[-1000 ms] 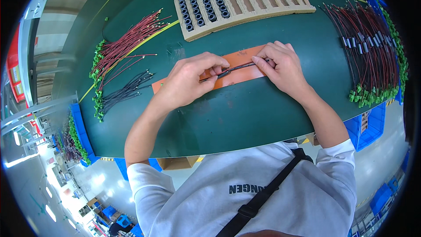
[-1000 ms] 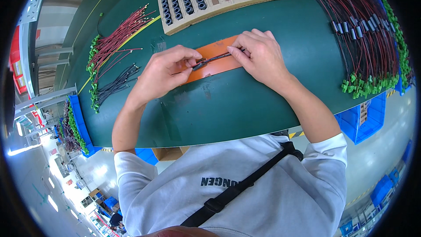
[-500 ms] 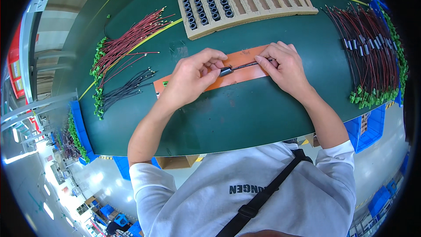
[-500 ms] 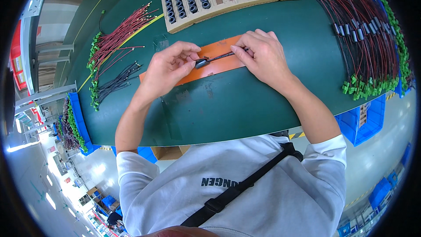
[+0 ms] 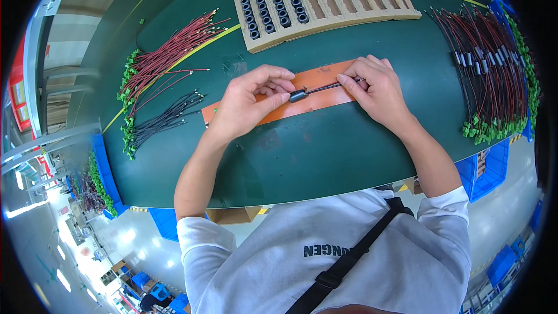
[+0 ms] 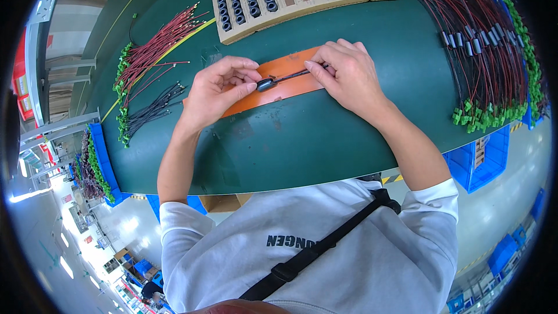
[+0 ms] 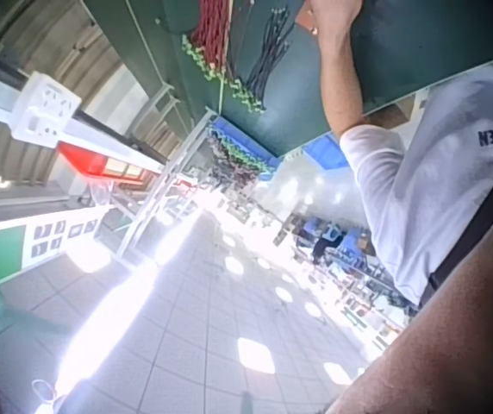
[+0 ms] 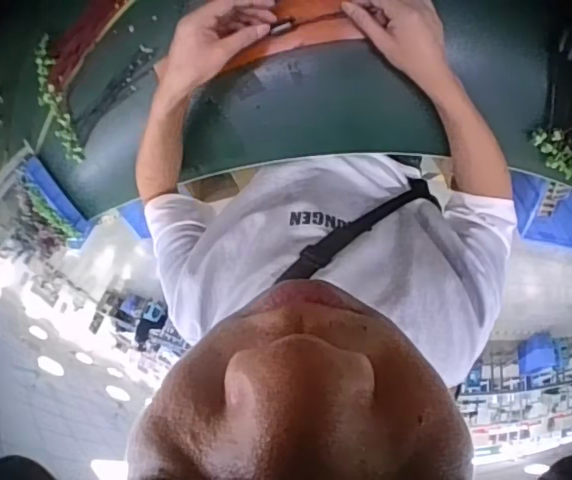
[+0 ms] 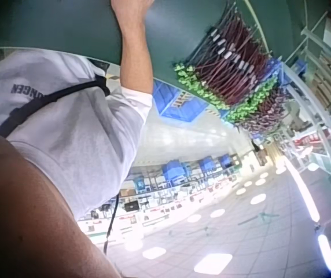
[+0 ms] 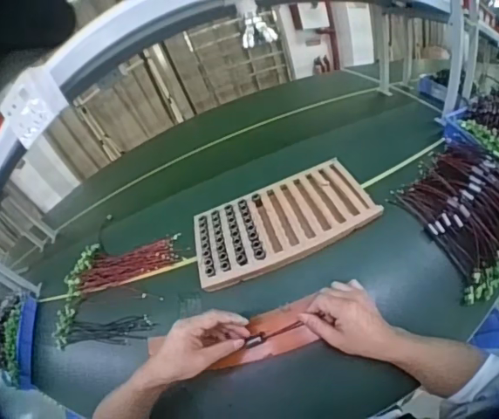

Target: The person assembles wire harnesses by hand at a workbench. They pick up red and black wires, attach green connectors, and wrap the wires with black heat shrink tubing using a wooden jig for alignment.

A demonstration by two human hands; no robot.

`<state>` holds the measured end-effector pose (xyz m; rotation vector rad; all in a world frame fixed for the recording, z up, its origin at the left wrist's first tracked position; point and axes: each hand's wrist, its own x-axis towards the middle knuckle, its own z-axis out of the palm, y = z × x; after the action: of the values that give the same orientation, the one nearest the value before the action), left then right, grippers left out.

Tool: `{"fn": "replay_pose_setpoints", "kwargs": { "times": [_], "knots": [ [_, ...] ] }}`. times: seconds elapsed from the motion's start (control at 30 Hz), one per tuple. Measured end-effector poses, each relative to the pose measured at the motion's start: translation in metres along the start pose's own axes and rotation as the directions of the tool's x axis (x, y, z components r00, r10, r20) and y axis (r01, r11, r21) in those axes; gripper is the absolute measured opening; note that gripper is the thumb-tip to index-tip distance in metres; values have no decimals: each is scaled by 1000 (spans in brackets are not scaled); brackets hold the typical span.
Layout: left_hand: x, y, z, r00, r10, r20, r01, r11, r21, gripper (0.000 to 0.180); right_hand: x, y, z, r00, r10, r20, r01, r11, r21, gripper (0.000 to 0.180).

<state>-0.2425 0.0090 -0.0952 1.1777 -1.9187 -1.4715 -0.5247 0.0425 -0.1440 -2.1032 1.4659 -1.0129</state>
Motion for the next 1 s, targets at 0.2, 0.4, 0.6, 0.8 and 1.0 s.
{"fn": "replay_pose_setpoints", "kwargs": {
  "times": [0.2,0.4,0.6,0.8,1.0],
  "knots": [
    [-8,1,21,971,209,-119,-174,951,254,28,1,-2,0,1000,5,7,-5,1000,-10,15],
    [-8,-2,26,797,603,-13,-424,575,700,28,0,-1,0,1000,6,3,-6,1000,-2,16],
    [-11,-9,33,804,551,-221,-366,753,547,34,0,0,0,1000,2,7,-2,1000,-13,15],
    [-9,-15,28,669,743,-5,-527,479,702,32,1,-2,0,1000,10,9,-10,1000,-6,15],
    [-13,-16,21,605,781,154,-585,305,752,29,1,0,0,1000,2,9,-2,1000,1,15]
  ]
}}
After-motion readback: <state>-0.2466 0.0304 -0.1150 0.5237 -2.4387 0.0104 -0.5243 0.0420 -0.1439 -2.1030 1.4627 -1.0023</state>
